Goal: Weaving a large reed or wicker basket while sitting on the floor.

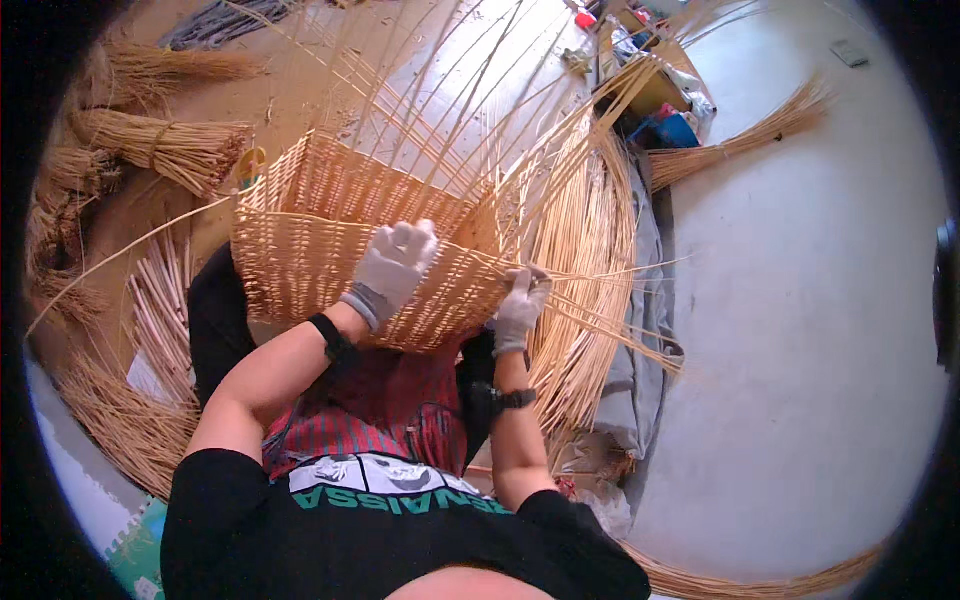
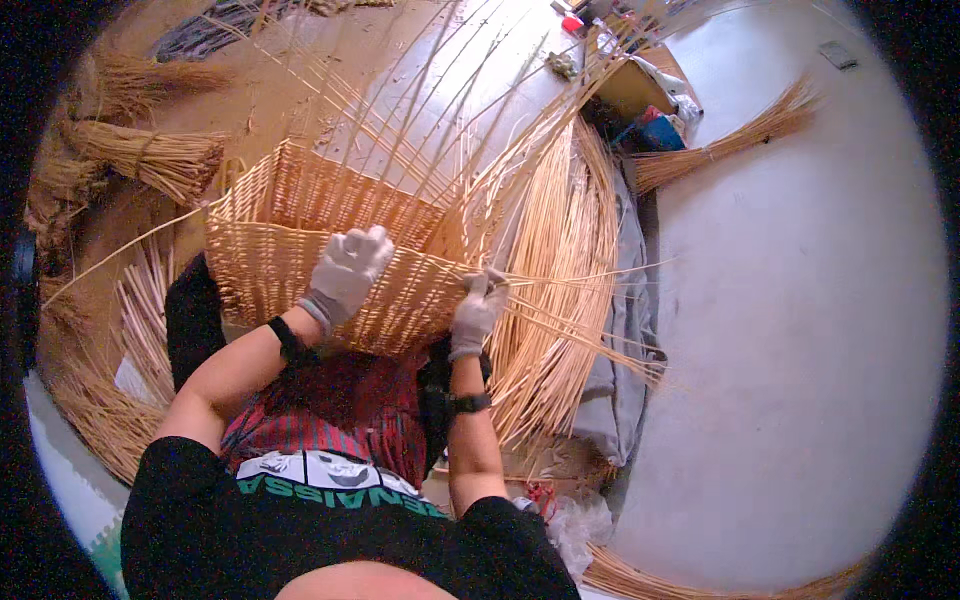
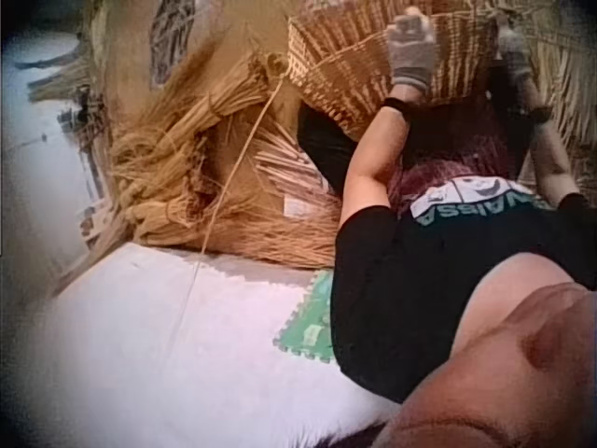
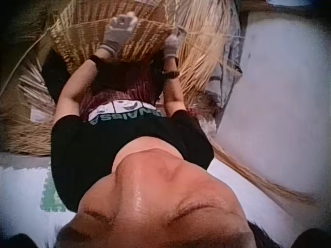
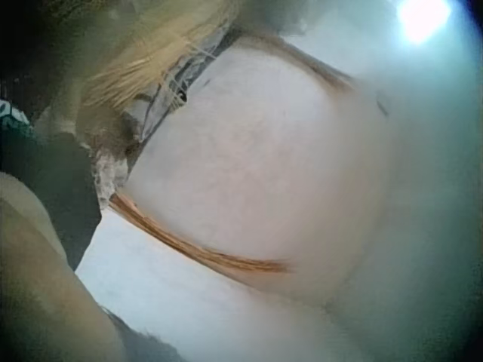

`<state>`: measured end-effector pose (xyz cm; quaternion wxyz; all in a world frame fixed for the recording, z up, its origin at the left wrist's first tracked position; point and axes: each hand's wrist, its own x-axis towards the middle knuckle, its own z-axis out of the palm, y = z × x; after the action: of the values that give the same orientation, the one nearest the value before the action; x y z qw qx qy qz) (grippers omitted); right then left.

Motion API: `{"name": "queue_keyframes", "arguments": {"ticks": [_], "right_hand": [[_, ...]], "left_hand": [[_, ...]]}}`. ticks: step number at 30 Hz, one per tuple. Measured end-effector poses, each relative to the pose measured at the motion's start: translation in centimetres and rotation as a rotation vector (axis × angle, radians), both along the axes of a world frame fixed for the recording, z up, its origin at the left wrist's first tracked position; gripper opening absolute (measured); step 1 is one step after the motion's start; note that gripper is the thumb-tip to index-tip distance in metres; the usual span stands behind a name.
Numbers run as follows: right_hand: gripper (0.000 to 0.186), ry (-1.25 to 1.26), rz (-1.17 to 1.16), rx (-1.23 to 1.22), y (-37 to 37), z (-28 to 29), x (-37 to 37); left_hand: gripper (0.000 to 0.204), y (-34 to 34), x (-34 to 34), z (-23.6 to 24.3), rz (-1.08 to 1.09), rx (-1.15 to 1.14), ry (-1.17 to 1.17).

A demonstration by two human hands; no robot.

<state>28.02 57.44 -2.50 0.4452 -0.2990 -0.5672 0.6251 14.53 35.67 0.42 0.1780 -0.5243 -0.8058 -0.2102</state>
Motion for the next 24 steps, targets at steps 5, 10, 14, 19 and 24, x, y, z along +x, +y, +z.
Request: {"name": "queue_keyframes", "arguments": {"ticks": [5,10,14,19,24], "right_hand": [[0.035,-0.283,-0.019,1.045,-0.7,8.5,-7.0],[0.028,0.026,0.062,0.750,3.9,8.6,-1.9],[0.022,-0.287,-0.115,0.122,4.0,3.2,9.4],[0.026,-1.136,-0.181,0.639,0.2,8.6,8.3],[0.047,-1.478,-0.069,0.828,0.0,9.2,8.0]], "left_hand": [[0.067,5.6,3.7,-0.2,0.123,-0.145,-0.254],[0.065,6.9,3.6,-1.1,0.041,-0.126,-0.113],[0.056,7.1,4.1,-1.7,0.057,-0.029,-0.088],[0.050,8.8,5.7,0.8,-0.073,0.239,-0.058],[0.050,11.8,6.1,0.5,-0.056,-0.222,-0.611]]}}
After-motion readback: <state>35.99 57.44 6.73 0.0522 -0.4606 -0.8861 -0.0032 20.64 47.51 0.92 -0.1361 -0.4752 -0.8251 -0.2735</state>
